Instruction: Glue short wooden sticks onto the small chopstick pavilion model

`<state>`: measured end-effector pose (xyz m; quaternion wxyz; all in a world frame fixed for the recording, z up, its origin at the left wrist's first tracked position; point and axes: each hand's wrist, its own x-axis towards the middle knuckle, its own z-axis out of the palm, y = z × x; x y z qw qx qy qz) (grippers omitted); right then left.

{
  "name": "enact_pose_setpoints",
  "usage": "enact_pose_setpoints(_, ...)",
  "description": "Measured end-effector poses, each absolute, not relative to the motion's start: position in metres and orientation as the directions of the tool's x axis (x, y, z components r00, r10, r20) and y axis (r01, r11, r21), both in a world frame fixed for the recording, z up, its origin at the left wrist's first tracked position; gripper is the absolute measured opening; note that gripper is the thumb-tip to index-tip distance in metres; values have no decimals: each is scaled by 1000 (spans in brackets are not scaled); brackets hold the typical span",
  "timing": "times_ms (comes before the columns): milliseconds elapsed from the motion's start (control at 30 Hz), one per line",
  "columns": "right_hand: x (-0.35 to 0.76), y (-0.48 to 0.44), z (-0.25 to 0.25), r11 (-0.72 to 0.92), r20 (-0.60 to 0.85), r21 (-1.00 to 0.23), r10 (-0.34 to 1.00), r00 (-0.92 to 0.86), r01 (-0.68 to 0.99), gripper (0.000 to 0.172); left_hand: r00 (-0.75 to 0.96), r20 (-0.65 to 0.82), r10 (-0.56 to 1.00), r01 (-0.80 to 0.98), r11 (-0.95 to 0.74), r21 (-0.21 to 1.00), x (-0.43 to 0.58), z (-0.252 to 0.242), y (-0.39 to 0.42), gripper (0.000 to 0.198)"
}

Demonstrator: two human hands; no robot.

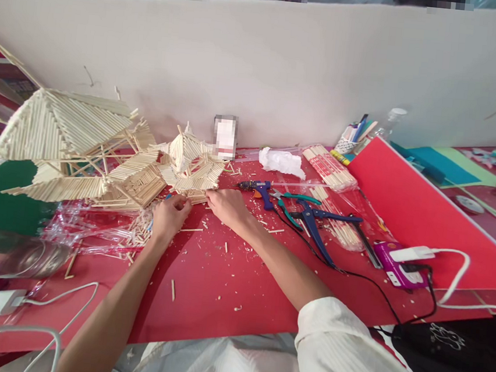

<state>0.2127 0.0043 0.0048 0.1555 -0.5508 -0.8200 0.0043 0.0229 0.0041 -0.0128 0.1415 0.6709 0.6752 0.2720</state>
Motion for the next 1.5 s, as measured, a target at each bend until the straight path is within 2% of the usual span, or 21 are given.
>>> enact_pose_setpoints(300, 212, 4, 5, 378, 249, -170, 910, -332, 910, 26, -7, 165, 986, 836, -84, 542, 20, -7, -2, 15)
enact_pose_setpoints(533, 213, 5, 4, 381, 245, -183, 911, -333, 906, 26, 8, 117, 993, 894, -60, 444, 21, -3, -4, 30)
enact_pose_setpoints(800, 213, 5, 4, 386, 257, -178, 906, -336, 905, 25, -30, 119, 992, 865, -34, 500, 23, -9, 3, 31)
enact_pose_setpoints(1133, 212, 6, 2, 380, 258, -163, 907, -332, 911, 25, -37, 181, 983, 802, -78, 592, 22, -15, 6, 29)
enact_pose_setpoints(1500, 212, 6, 0, 380, 266, -168, 906, -330, 909, 25, -17, 200, 980, 840, -95, 534, 22, -18, 7, 26)
